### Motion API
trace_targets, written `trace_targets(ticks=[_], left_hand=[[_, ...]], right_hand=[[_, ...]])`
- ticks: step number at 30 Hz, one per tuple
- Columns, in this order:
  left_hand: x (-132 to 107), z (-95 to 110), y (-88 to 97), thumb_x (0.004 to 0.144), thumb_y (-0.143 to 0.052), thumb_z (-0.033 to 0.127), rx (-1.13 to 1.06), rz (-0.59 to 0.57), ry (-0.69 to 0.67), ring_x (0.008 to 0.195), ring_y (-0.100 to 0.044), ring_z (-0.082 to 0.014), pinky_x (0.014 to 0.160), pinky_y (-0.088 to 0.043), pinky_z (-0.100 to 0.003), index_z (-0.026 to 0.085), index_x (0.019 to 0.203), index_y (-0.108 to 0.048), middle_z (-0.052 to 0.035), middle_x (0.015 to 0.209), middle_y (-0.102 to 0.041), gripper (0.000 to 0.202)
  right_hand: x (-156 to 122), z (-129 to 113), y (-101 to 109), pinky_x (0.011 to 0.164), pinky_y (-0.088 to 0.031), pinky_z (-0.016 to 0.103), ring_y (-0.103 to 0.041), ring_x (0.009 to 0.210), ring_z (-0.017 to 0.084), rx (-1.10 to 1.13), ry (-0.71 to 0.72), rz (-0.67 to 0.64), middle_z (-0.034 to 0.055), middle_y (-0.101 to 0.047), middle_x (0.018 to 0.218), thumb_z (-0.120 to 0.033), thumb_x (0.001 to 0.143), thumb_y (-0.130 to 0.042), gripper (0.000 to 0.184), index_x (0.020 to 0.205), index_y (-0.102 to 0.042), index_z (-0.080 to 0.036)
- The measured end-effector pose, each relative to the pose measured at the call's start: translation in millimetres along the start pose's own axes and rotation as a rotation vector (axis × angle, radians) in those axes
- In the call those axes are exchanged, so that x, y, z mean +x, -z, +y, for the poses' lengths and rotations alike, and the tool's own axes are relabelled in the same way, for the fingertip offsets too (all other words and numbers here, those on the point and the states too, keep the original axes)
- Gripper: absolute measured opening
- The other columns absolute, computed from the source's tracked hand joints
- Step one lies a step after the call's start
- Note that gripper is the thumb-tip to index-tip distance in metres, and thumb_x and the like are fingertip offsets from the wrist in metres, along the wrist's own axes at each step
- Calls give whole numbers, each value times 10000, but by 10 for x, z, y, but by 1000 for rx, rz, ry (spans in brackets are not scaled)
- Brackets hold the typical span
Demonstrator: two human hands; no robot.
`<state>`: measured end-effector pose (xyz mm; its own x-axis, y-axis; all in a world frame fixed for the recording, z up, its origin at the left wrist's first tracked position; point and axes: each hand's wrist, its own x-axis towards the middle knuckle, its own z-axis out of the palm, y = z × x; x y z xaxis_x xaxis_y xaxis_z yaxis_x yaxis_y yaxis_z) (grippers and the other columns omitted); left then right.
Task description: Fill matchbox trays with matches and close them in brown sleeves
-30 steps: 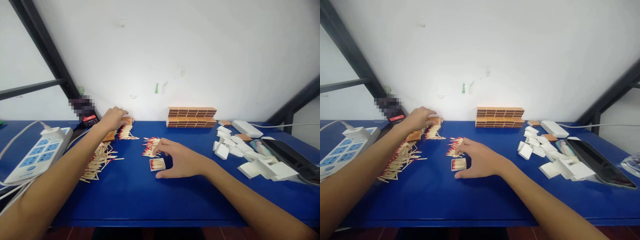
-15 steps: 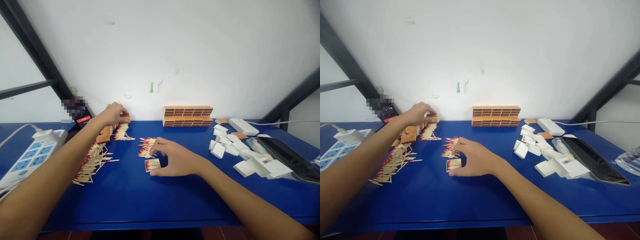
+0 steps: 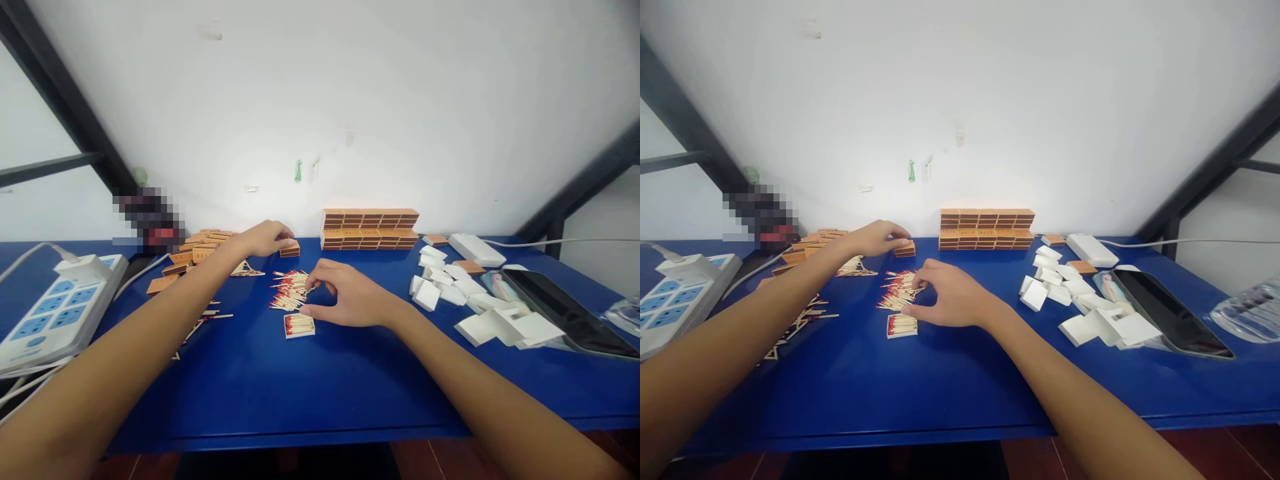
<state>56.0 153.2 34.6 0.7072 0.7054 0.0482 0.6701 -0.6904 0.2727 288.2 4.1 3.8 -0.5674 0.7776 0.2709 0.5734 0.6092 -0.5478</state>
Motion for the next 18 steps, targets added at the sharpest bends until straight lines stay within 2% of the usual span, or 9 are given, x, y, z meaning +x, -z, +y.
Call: trace_targets(ticks=[3,7,10,12,15,18], left_hand=[[-99,60,-14,906,-632,551,10,29,17,824,-672,-210,774,-472,-313,178,1036,-800,-80,960,-802,430],[-179,128,-56,838,-745,449,45,109,81,892,-686,-246,832,-491,-351,158,1045,-795,-117,1017,-800,361],[-239,169,-69,851,-764,387,29,182,117,1025,-695,-277,910,-503,-382,130,1196,-765,-153,1172,-778,430],[-327,208,-61,852,-790,395,-2,220,137,1043,-701,-271,916,-516,-379,123,1302,-726,-157,1217,-766,529],[-542,276,-58,824,-838,455,-52,238,157,909,-713,-228,827,-542,-352,148,1262,-749,-119,1143,-782,543],[-786,323,-105,792,-868,489,-154,278,143,870,-703,-216,793,-554,-356,166,1237,-762,-99,1083,-782,561]], right_hand=[[-9,-10,44,730,-454,332,-551,814,178,24,-8,-50,36,-611,996,-597,823,-809,452,1057,-698,-228],[-30,-47,46,728,-459,327,-559,865,197,83,-4,-196,34,-613,1057,-628,685,-904,610,1112,-695,-247],[-38,-54,2,741,-458,321,-566,886,196,78,8,-233,34,-613,1061,-516,711,-916,495,1066,-710,-238],[-39,-47,-30,745,-456,313,-572,889,188,85,26,-243,30,-626,1054,-436,744,-899,382,1008,-714,-230],[-37,-34,-39,728,-454,302,-580,858,174,108,41,-231,15,-654,983,-368,762,-870,299,949,-692,-219],[-26,-10,17,670,-452,292,-590,763,159,140,-34,-191,-8,-656,855,-382,778,-842,290,955,-682,-217]])
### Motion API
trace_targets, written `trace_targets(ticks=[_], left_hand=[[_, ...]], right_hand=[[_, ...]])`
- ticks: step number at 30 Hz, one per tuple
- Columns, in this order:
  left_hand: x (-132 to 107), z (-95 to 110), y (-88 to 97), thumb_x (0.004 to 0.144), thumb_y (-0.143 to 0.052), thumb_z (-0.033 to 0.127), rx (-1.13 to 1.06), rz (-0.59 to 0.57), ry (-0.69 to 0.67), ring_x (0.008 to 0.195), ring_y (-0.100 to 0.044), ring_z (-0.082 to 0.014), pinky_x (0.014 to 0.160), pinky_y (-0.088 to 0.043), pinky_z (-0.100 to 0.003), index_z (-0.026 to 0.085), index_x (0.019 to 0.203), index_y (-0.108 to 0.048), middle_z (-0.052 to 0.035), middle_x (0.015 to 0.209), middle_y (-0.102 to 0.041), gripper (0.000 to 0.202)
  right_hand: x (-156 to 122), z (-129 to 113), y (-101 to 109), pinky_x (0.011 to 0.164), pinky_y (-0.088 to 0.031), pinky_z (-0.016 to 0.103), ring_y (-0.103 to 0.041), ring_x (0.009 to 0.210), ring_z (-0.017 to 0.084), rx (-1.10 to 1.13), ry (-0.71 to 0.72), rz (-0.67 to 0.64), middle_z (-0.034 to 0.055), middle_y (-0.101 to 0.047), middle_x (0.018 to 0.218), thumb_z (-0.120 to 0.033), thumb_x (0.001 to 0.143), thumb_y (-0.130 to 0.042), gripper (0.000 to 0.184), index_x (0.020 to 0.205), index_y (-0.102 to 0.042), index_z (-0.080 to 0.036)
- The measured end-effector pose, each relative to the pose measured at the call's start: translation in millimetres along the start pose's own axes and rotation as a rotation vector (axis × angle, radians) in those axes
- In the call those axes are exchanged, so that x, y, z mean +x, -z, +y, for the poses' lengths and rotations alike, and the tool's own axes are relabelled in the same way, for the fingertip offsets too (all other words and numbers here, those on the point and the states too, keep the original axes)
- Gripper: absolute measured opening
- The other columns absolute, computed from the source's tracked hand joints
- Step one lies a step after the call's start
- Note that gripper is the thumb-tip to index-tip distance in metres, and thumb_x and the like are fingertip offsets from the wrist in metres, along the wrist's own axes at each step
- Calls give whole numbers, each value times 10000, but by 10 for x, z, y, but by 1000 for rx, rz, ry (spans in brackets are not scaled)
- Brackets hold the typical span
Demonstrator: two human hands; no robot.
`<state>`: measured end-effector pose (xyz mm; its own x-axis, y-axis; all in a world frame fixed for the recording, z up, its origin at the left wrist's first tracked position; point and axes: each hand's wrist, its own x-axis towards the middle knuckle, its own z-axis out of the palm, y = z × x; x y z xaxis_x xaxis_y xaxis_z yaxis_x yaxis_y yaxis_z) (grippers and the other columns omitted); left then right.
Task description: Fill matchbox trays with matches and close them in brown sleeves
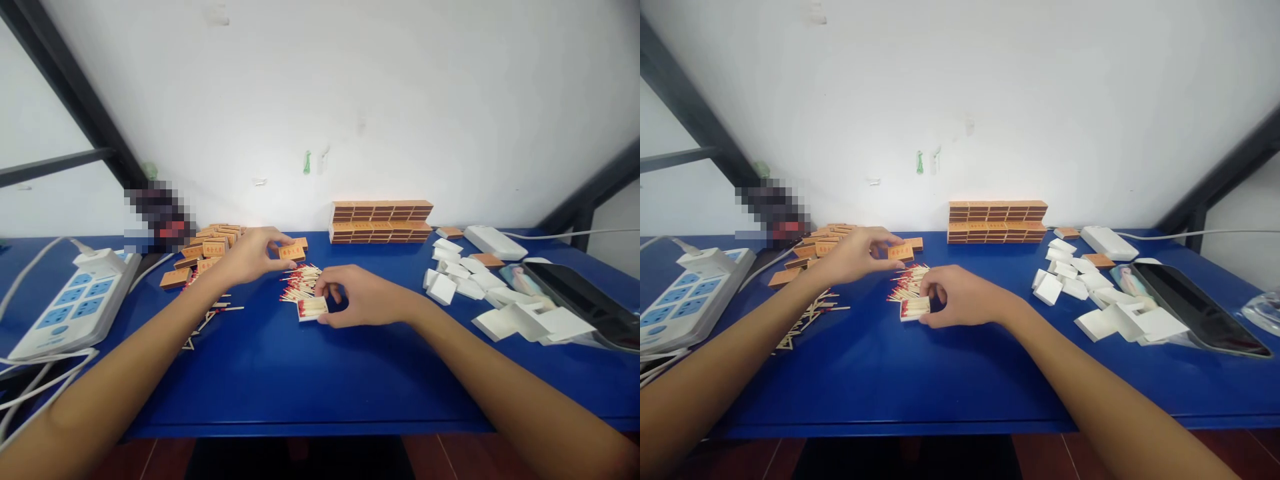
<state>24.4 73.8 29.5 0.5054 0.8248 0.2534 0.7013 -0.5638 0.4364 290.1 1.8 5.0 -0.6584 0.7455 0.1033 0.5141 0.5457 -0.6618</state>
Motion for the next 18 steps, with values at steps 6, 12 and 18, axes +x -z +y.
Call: trace_targets(ticks=[6,12,18], left_hand=[[-303,-21,-99,803,-861,436,-215,8,11,927,-726,-206,843,-607,-365,175,1140,-778,-91,1136,-779,434],[-350,50,-218,813,-863,411,-300,40,-40,960,-732,-202,874,-633,-374,200,1161,-780,-75,1129,-771,416],[-351,33,-230,802,-871,446,-376,44,-32,943,-751,-218,890,-645,-397,197,1189,-792,-83,1149,-757,467]], right_hand=[[33,111,124,592,-388,290,-531,615,138,-49,-160,304,-40,-599,683,-446,800,-813,320,997,-717,-213],[62,163,55,573,-350,288,-499,576,134,-149,-159,427,-45,-556,643,-450,796,-816,318,999,-742,-217],[57,139,52,587,-360,286,-514,608,132,-147,-112,405,-40,-576,687,-450,784,-843,333,1001,-749,-216]])
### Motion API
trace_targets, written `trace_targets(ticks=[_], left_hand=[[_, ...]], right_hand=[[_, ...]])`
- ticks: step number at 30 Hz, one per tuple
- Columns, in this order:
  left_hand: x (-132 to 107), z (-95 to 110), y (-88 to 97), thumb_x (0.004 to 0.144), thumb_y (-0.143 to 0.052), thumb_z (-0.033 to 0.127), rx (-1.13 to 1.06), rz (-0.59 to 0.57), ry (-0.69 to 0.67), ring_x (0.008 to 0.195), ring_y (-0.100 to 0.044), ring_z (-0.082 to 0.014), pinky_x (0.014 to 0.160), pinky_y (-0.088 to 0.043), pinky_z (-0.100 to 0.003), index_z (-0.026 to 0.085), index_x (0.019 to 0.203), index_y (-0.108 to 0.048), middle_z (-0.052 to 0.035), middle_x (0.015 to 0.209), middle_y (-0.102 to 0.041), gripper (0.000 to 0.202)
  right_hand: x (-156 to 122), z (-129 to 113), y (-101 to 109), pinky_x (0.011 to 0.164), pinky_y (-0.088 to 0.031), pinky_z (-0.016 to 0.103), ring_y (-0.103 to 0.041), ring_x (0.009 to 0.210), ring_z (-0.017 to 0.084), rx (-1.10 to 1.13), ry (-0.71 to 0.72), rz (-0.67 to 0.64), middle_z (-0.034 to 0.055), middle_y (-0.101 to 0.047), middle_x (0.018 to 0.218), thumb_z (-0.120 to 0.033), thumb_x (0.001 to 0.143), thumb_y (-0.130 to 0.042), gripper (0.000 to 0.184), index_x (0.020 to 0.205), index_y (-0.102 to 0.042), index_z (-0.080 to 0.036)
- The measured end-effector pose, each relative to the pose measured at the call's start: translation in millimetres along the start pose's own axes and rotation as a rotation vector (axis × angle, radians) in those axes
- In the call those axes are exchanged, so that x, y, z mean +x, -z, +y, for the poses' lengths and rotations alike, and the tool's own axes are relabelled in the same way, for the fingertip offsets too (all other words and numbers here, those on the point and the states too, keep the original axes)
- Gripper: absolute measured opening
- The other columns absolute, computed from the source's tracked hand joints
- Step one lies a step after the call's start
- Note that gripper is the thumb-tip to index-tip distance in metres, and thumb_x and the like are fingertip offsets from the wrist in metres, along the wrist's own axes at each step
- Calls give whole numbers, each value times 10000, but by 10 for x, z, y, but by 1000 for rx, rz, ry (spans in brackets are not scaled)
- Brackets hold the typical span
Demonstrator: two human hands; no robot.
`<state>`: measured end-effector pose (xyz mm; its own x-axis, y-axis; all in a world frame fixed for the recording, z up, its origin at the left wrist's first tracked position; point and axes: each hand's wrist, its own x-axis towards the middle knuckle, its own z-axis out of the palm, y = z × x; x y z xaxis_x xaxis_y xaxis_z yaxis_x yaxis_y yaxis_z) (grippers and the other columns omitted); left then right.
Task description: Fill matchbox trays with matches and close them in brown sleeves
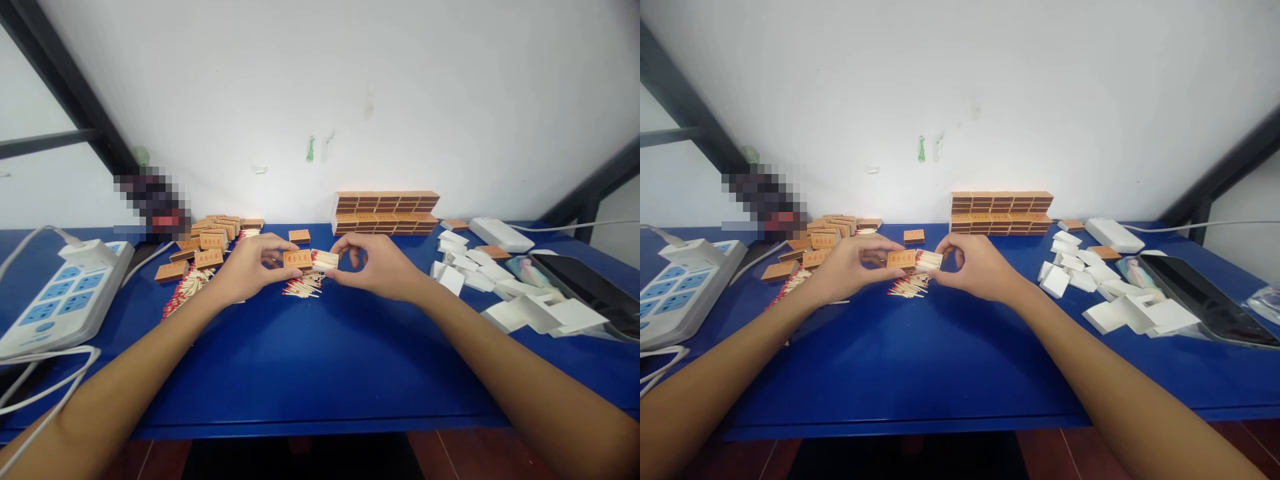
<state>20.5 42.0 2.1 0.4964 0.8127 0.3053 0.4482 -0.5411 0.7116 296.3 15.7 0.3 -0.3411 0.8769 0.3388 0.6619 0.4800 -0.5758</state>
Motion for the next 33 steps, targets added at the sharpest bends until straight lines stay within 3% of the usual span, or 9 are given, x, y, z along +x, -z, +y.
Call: trace_targets(ticks=[11,15,17,20,22,25,27,29,33], left_hand=[[-10,55,-28,737,-918,351,-237,-23,117,935,-810,-272,821,-695,-389,156,1173,-763,-115,1172,-793,502],[-42,195,-84,751,-917,332,-325,8,179,900,-821,-280,760,-704,-348,157,1187,-769,-112,1102,-823,493],[-60,244,-134,754,-919,338,-376,47,178,886,-823,-285,761,-710,-348,148,1177,-774,-106,1043,-835,486],[-79,277,-199,748,-931,337,-419,123,163,918,-821,-299,811,-713,-371,139,1241,-759,-97,968,-842,558],[-85,282,-219,731,-944,340,-412,172,146,962,-815,-309,848,-711,-398,146,1298,-741,-108,1056,-835,632],[-103,269,-223,733,-945,369,-313,234,70,1088,-785,-319,948,-686,-433,169,1338,-727,-113,1276,-774,674],[-124,242,-228,762,-927,391,-175,270,-27,1158,-760,-311,1034,-646,-442,188,1352,-722,-97,1336,-746,657],[-151,206,-248,810,-895,387,8,295,-134,1189,-747,-301,1079,-617,-445,218,1383,-703,-80,1338,-747,628],[-186,180,-299,915,-806,333,324,304,-373,1207,-743,-277,1048,-628,-444,289,1522,-568,-72,1379,-729,654]], right_hand=[[8,-5,-6,553,-399,264,-532,589,105,176,-4,-74,-34,-644,720,-454,804,-859,373,1080,-782,-216],[7,-35,-174,571,-528,292,-657,701,159,323,-48,-10,48,-769,928,-498,794,-866,450,1127,-788,-205],[-20,-64,-291,612,-614,338,-725,800,208,417,-82,17,88,-792,1081,-498,834,-833,509,1251,-755,-216],[-88,-152,-423,856,-684,439,-734,1171,296,567,-65,15,118,-707,1405,-483,963,-706,610,1517,-588,-257],[-132,-233,-452,1106,-590,485,-546,1464,306,663,-10,-17,91,-538,1617,-479,1023,-633,655,1621,-452,-284],[-171,-344,-424,1275,-414,498,-310,1611,282,797,5,-92,44,-349,1737,-490,1037,-623,694,1657,-372,-306],[-180,-392,-394,1267,-426,509,-353,1593,295,877,-48,-96,63,-365,1729,-497,1002,-680,738,1648,-380,-305],[-186,-418,-378,1197,-510,523,-501,1501,318,910,-121,-60,106,-456,1676,-487,946,-756,782,1621,-413,-290],[-181,-448,-372,942,-667,477,-742,1152,292,841,-178,-30,129,-707,1391,-453,864,-844,657,1433,-587,-250]])
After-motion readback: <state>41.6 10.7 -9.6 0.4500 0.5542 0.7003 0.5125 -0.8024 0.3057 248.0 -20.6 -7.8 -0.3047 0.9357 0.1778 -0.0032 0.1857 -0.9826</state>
